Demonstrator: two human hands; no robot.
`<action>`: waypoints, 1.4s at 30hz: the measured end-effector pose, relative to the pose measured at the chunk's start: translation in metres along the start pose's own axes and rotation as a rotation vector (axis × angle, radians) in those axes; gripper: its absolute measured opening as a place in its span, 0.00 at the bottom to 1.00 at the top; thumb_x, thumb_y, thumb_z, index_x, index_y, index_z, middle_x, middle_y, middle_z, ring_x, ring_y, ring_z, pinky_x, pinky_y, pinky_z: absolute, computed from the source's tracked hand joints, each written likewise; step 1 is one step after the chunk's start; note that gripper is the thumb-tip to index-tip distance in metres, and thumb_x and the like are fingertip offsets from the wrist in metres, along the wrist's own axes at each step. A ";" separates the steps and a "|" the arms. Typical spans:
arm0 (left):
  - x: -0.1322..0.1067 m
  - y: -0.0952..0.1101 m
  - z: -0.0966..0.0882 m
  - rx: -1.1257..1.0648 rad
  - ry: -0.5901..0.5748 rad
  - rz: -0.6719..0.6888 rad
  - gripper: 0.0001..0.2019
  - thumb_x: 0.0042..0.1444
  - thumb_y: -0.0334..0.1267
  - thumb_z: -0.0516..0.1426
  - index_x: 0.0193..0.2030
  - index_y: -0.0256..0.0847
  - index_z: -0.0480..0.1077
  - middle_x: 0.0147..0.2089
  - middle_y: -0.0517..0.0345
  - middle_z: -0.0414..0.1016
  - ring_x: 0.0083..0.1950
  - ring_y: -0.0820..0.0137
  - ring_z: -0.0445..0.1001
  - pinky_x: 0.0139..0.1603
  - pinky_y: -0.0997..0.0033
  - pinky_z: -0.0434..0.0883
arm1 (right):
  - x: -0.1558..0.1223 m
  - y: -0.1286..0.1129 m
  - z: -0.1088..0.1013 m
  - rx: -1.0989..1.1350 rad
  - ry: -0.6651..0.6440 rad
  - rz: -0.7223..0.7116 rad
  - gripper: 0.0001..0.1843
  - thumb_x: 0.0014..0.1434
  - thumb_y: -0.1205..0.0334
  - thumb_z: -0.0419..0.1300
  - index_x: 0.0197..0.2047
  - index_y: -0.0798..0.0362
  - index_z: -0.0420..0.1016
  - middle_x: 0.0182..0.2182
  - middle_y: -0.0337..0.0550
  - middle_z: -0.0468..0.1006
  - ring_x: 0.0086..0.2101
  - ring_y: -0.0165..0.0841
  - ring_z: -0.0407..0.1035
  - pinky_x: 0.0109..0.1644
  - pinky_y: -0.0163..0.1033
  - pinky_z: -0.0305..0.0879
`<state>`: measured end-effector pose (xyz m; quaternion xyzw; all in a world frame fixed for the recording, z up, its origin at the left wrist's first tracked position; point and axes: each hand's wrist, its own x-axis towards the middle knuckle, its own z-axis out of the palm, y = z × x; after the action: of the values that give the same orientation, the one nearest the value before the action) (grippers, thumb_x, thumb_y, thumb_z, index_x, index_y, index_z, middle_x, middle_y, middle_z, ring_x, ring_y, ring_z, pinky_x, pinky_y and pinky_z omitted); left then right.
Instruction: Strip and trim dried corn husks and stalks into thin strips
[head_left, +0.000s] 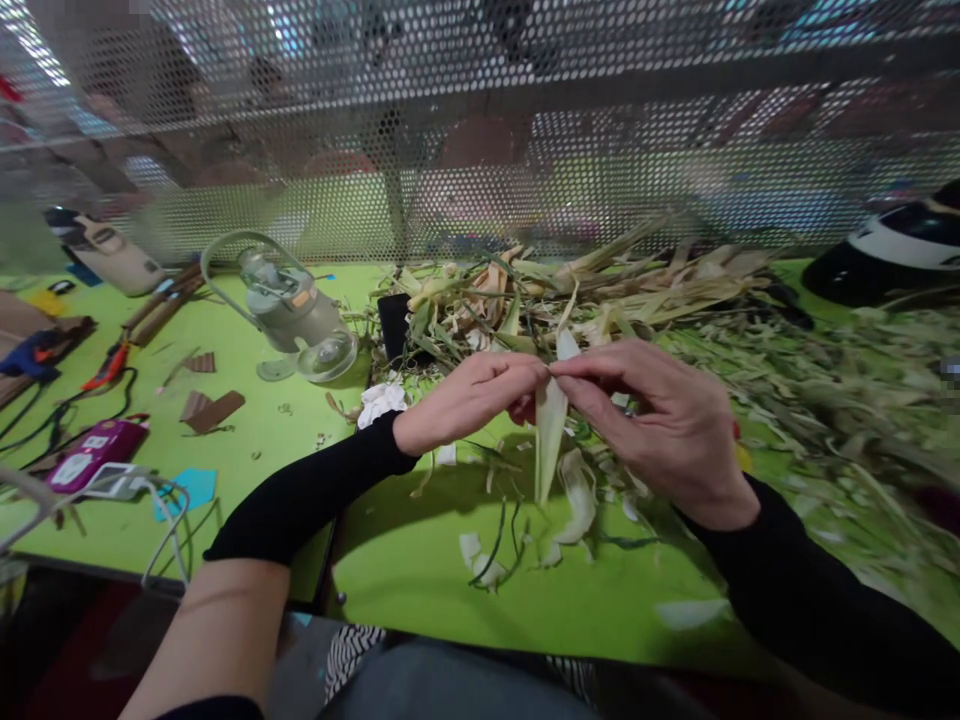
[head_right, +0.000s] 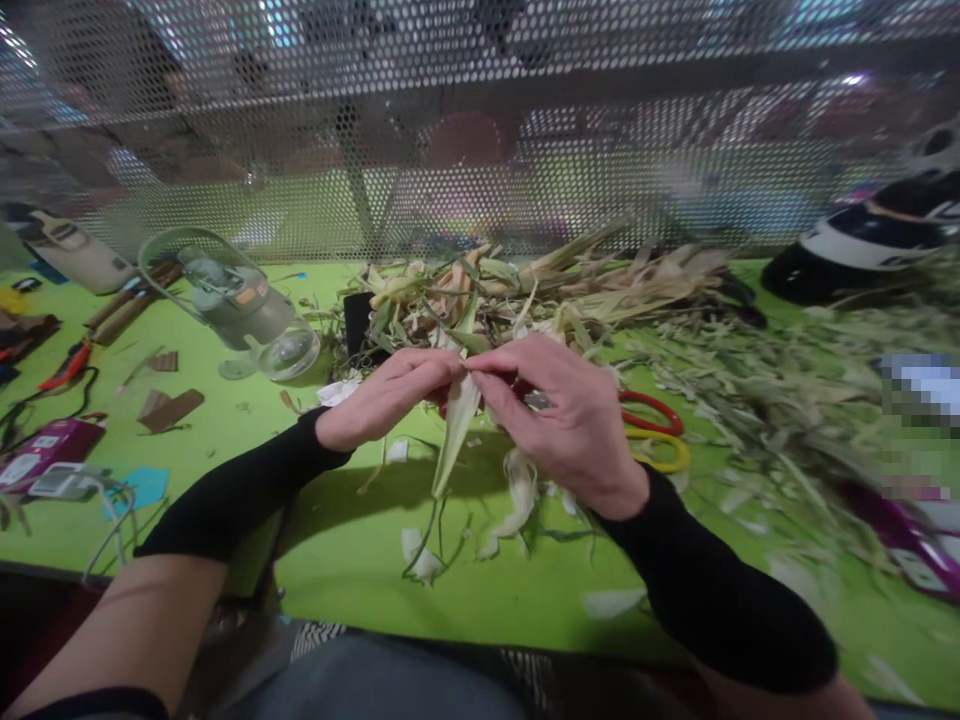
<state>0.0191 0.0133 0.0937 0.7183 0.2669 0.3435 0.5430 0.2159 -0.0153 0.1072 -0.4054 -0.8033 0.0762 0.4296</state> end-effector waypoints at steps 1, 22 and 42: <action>-0.001 0.001 0.001 -0.036 -0.005 -0.012 0.19 0.70 0.41 0.49 0.27 0.40 0.65 0.30 0.60 0.71 0.32 0.75 0.69 0.39 0.71 0.70 | 0.000 0.000 -0.002 0.002 -0.001 -0.021 0.07 0.66 0.61 0.63 0.40 0.41 0.84 0.34 0.41 0.85 0.32 0.38 0.76 0.35 0.46 0.72; -0.002 0.006 0.008 0.341 0.112 0.216 0.21 0.72 0.51 0.47 0.29 0.42 0.57 0.28 0.61 0.62 0.31 0.74 0.63 0.35 0.70 0.62 | 0.000 -0.005 -0.006 0.187 -0.044 0.209 0.03 0.65 0.59 0.65 0.40 0.46 0.82 0.34 0.40 0.83 0.30 0.32 0.76 0.31 0.39 0.74; -0.002 0.001 0.007 0.278 0.129 0.188 0.19 0.71 0.51 0.52 0.34 0.39 0.67 0.30 0.62 0.67 0.32 0.76 0.64 0.35 0.73 0.62 | -0.003 0.002 -0.002 -0.144 0.062 -0.156 0.05 0.66 0.68 0.64 0.41 0.47 0.78 0.31 0.39 0.82 0.29 0.33 0.75 0.30 0.39 0.69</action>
<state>0.0234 0.0074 0.0929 0.7847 0.2777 0.3980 0.3856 0.2194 -0.0169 0.1055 -0.3737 -0.8220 -0.0279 0.4288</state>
